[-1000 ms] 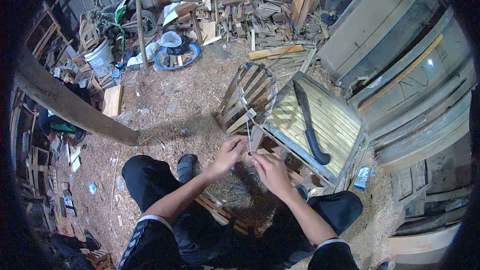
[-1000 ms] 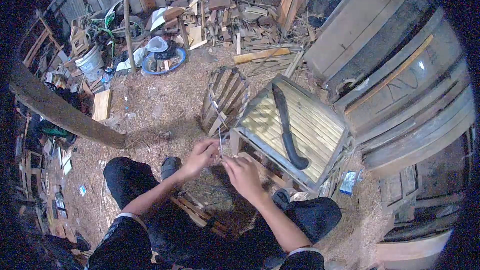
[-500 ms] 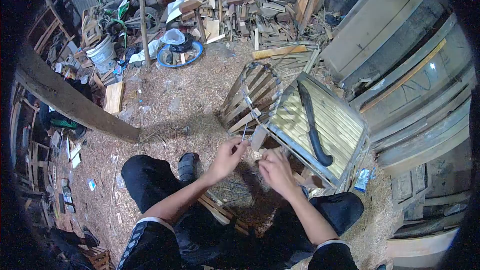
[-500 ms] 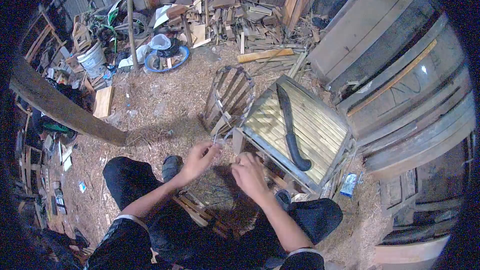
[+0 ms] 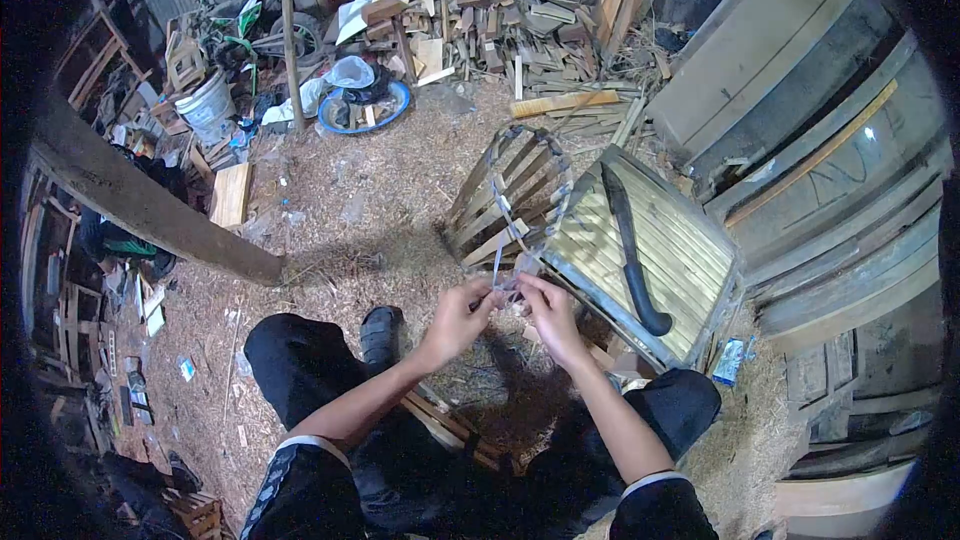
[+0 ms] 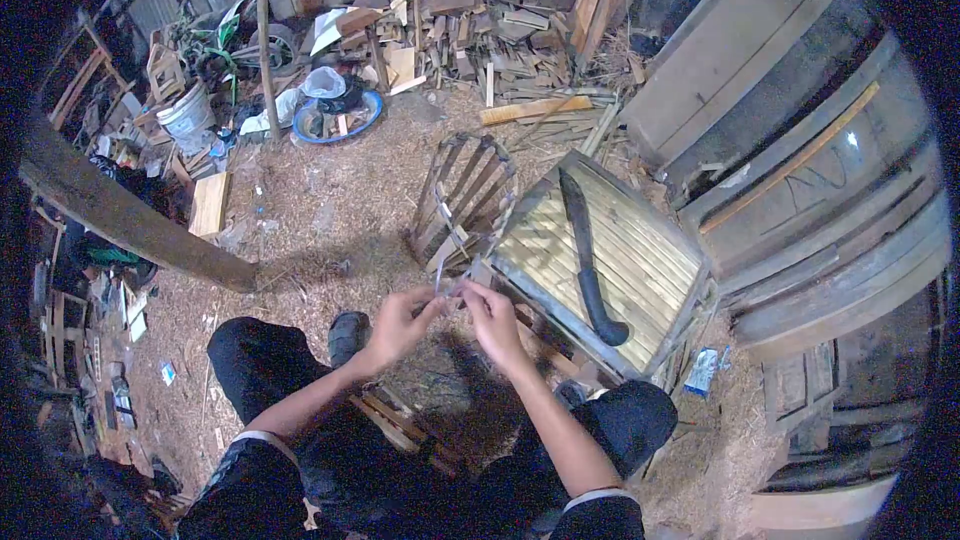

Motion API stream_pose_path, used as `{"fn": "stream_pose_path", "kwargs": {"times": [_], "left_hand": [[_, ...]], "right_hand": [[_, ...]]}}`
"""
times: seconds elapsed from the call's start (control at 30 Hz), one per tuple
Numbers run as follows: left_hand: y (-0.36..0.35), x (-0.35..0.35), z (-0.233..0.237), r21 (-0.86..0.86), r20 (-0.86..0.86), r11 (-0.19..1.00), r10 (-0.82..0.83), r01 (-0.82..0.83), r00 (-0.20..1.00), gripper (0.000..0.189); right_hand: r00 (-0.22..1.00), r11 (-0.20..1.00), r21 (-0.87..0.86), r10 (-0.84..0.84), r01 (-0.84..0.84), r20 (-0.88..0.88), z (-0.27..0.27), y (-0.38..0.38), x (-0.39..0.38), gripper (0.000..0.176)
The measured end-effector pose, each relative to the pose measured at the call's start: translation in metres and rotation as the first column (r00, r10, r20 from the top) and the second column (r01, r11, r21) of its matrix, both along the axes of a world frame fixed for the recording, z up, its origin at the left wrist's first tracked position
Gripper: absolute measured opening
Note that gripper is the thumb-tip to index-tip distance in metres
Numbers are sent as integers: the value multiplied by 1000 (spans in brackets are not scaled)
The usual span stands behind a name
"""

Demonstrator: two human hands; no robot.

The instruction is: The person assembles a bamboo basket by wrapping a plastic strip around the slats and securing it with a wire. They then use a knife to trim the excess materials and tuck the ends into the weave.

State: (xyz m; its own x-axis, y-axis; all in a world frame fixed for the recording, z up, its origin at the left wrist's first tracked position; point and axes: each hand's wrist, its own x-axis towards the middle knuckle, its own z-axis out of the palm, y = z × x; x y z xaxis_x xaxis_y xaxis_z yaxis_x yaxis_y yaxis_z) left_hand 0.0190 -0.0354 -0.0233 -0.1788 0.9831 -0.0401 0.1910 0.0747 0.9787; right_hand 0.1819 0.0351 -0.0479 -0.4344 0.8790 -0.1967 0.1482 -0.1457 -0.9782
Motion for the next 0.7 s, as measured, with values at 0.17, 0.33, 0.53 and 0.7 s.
{"fn": "stream_pose_path", "kwargs": {"times": [0.17,0.33,0.53,0.7], "left_hand": [[1,1,-12,17,-182,1000,21,-18,983,25],[4,-1,-15,-24,-39,997,-80,79,996,18],[10,4,-34,33,46,999,-37,35,998,16],[4,15,-18,14,9,998,68,-68,998,22]], "right_hand": [[997,998,57,-21,25,-77,-8,1,-10,33],[1000,1000,-5,2,-2,-14,-4,1,-11,29],[978,978,116,-156,172,-135,-8,-5,-19,18],[974,988,59,-130,144,-188,-9,-5,-14,15]]}}
